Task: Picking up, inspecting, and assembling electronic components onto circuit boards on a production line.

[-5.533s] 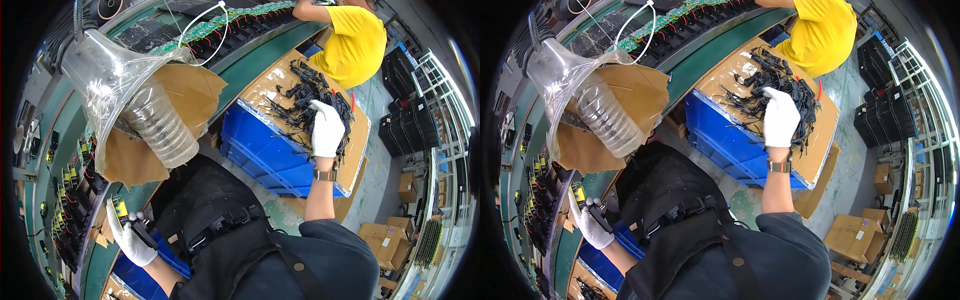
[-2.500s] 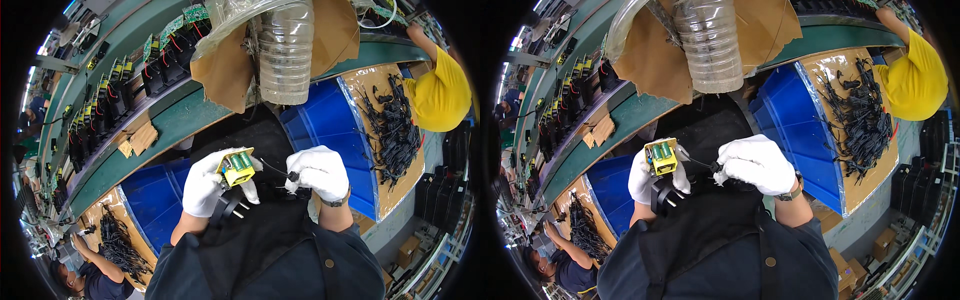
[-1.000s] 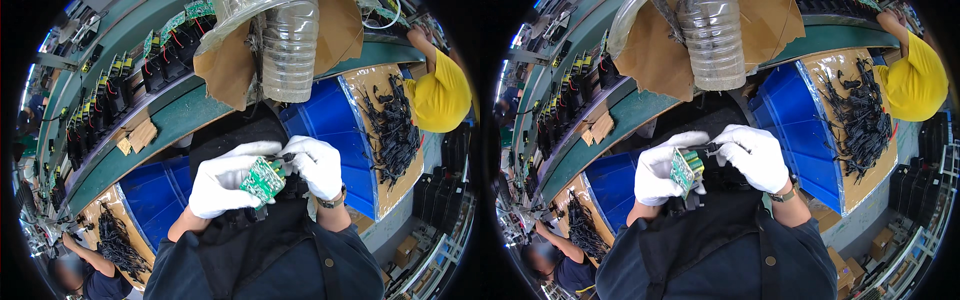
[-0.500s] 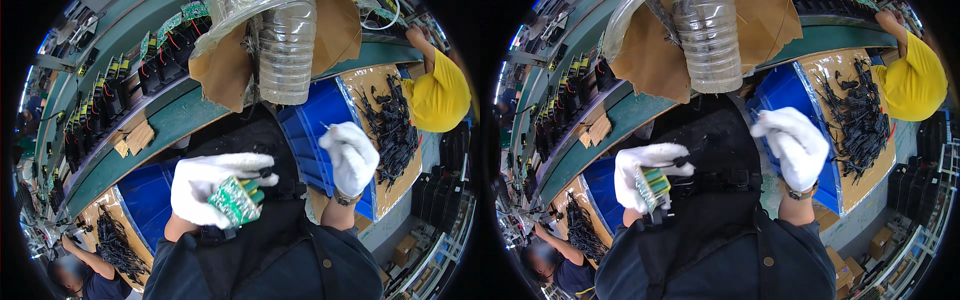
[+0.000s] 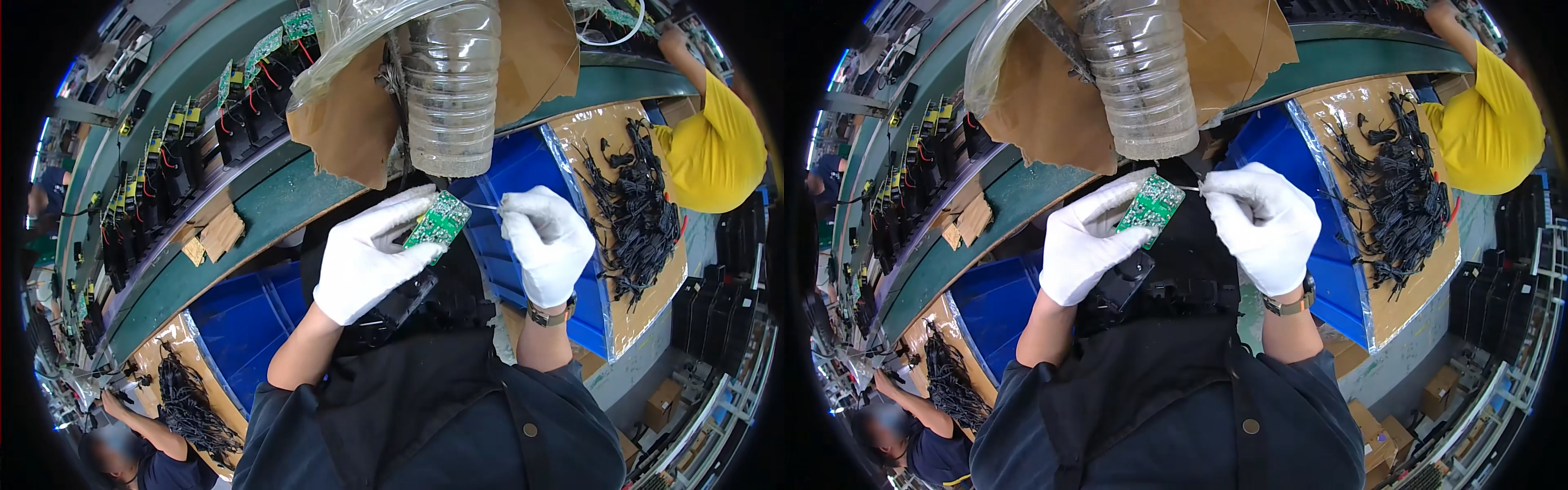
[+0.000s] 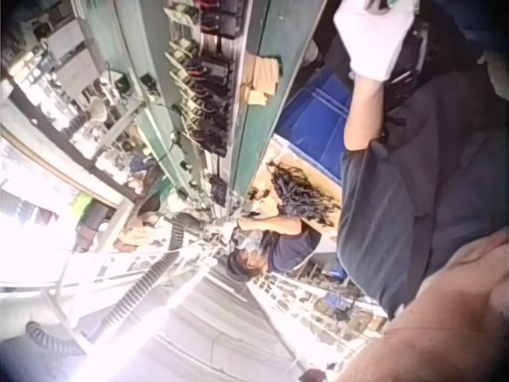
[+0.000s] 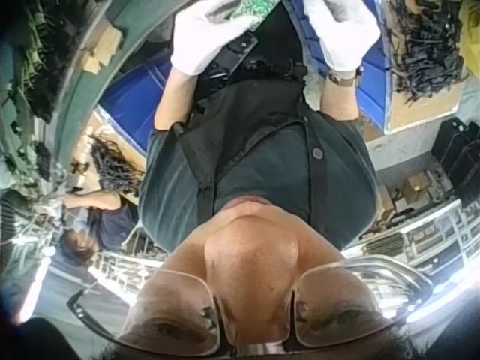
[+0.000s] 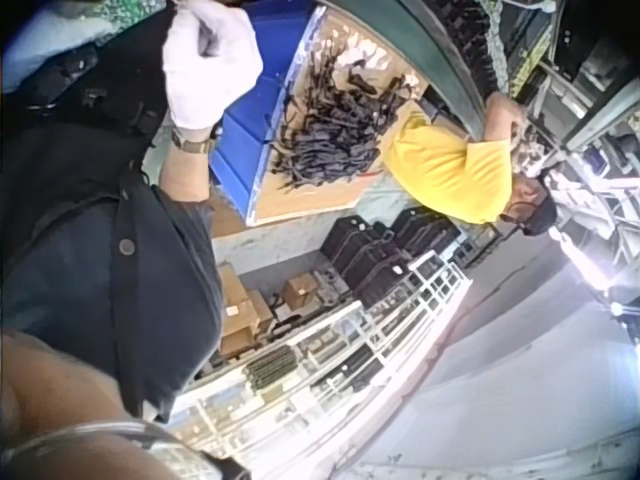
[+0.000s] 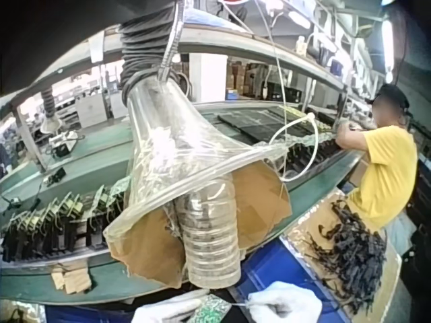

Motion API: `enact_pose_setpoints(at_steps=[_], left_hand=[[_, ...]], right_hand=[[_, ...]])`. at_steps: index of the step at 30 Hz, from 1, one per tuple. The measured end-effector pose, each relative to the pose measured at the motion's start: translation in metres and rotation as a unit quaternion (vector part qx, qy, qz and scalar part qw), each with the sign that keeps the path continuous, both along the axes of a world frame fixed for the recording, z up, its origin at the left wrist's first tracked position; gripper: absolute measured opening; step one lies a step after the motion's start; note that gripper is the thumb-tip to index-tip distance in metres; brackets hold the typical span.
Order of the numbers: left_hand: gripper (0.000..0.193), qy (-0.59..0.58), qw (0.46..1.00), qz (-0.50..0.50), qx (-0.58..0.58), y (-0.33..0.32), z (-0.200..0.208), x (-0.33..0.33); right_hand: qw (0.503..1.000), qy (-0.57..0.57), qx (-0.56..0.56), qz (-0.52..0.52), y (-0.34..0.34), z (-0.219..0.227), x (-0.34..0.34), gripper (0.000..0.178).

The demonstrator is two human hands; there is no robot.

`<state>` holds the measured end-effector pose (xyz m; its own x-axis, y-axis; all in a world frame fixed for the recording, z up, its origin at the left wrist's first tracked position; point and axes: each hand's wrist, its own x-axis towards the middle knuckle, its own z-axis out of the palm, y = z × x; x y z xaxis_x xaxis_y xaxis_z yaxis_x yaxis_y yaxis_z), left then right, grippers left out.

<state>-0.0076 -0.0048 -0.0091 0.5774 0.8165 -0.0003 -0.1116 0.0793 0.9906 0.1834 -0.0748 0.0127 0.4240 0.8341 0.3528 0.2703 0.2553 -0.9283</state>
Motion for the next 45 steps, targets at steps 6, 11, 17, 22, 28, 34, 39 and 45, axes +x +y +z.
enact_pose_setpoints(at_steps=[6, 11, 17, 22, 28, 34, 39, 45], left_hand=[[0.049, 0.034, 0.998, 0.007, 0.053, 0.004, -0.003, 0.005], [0.050, 0.035, 0.999, 0.010, 0.038, 0.004, 0.000, 0.006], [0.050, 0.051, 0.996, 0.007, 0.075, 0.005, 0.002, 0.005], [0.051, 0.043, 0.998, 0.017, 0.039, 0.004, 0.001, 0.006], [0.046, 0.041, 0.991, 0.041, 0.118, 0.005, -0.005, 0.006], [0.052, 0.021, 0.999, 0.012, 0.039, 0.005, -0.001, 0.004], [0.051, -0.025, 0.999, -0.012, -0.029, 0.004, -0.001, 0.004], [0.051, -0.038, 0.997, -0.013, -0.063, 0.002, 0.000, 0.006]], right_hand=[[0.995, -0.060, -0.063, -0.047, 0.006, 0.006, -0.004, 0.015], [0.996, -0.056, -0.023, -0.061, 0.013, 0.000, -0.007, 0.014], [0.996, -0.068, -0.016, -0.059, 0.016, 0.001, -0.007, 0.014], [0.995, -0.075, -0.019, -0.065, 0.017, 0.001, -0.007, 0.013], [0.992, -0.102, -0.061, -0.051, 0.015, 0.005, -0.007, 0.015], [0.988, -0.126, -0.073, -0.054, 0.017, 0.005, -0.008, 0.016], [0.989, -0.110, -0.078, -0.057, 0.014, 0.002, -0.006, 0.016], [0.995, -0.055, -0.055, -0.067, 0.011, 0.000, -0.004, 0.015]])
